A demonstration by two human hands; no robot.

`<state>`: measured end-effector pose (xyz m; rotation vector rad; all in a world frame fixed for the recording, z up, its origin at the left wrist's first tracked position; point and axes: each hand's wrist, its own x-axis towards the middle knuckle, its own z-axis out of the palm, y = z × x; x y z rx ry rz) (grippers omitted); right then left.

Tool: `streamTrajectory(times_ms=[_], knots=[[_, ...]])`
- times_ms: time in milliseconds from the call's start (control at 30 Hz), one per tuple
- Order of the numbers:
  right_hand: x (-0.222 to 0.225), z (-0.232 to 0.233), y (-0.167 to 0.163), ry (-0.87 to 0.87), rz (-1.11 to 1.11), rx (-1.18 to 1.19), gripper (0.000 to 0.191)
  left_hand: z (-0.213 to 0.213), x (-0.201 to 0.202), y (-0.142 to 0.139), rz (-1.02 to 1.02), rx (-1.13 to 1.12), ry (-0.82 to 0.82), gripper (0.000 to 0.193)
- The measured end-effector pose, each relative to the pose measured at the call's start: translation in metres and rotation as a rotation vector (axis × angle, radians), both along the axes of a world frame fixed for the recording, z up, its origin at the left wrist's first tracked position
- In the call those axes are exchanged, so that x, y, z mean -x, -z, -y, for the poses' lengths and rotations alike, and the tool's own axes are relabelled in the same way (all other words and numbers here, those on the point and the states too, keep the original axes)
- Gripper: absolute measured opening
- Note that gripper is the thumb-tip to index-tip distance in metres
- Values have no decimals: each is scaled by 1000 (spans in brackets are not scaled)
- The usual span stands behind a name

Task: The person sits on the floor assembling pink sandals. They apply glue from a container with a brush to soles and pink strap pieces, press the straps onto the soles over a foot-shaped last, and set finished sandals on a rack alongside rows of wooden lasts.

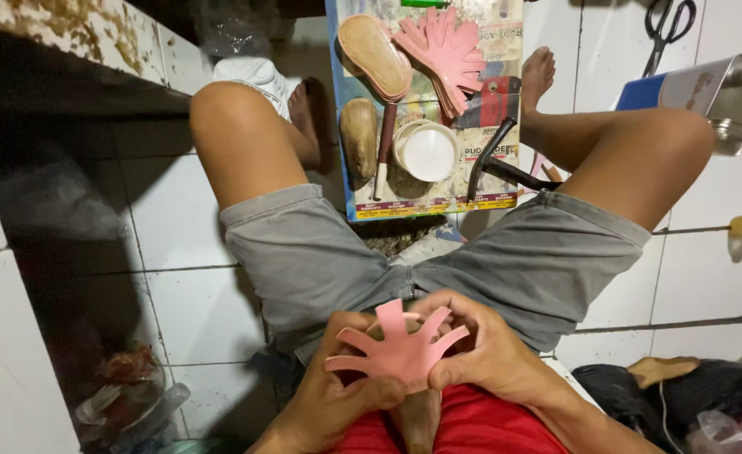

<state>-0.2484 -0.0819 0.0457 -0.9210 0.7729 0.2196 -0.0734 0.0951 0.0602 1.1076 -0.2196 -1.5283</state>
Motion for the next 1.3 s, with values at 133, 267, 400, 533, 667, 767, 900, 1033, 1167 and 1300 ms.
streamTrajectory(times_ms=[133, 267, 400, 533, 667, 767, 900, 1033, 1167, 1300], knots=[[11, -5, 9, 59, 171, -225, 18, -9, 2, 5, 30, 13, -58, 75], [11, -10, 12, 45, 55, -248, 13, -15, 5, 10, -45, -24, -145, 84], [4, -11, 10, 27, 50, -271, 16, -16, 8, 12, -109, 37, -241, 81], [5, -8, 3, 38, 63, -229, 16, -12, 8, 9, -151, 73, -257, 81], [10, -7, -6, 73, 69, -186, 17, -9, 5, 2, -159, 86, -254, 81], [8, -8, -8, 59, 144, -170, 16, -11, 4, 2, -143, 87, -240, 83], [2, -12, -6, -35, 219, -202, 19, -20, 6, 10, -223, 116, -228, 87], [4, -18, 5, -37, 296, -260, 24, -37, 7, 24, -339, 94, -194, 83], [8, -24, 29, 17, 274, -289, 19, -65, 5, 38, -231, 87, -84, 89], [-14, -24, 56, -73, 438, -463, 68, -98, 14, 56, -295, -24, -172, 84]])
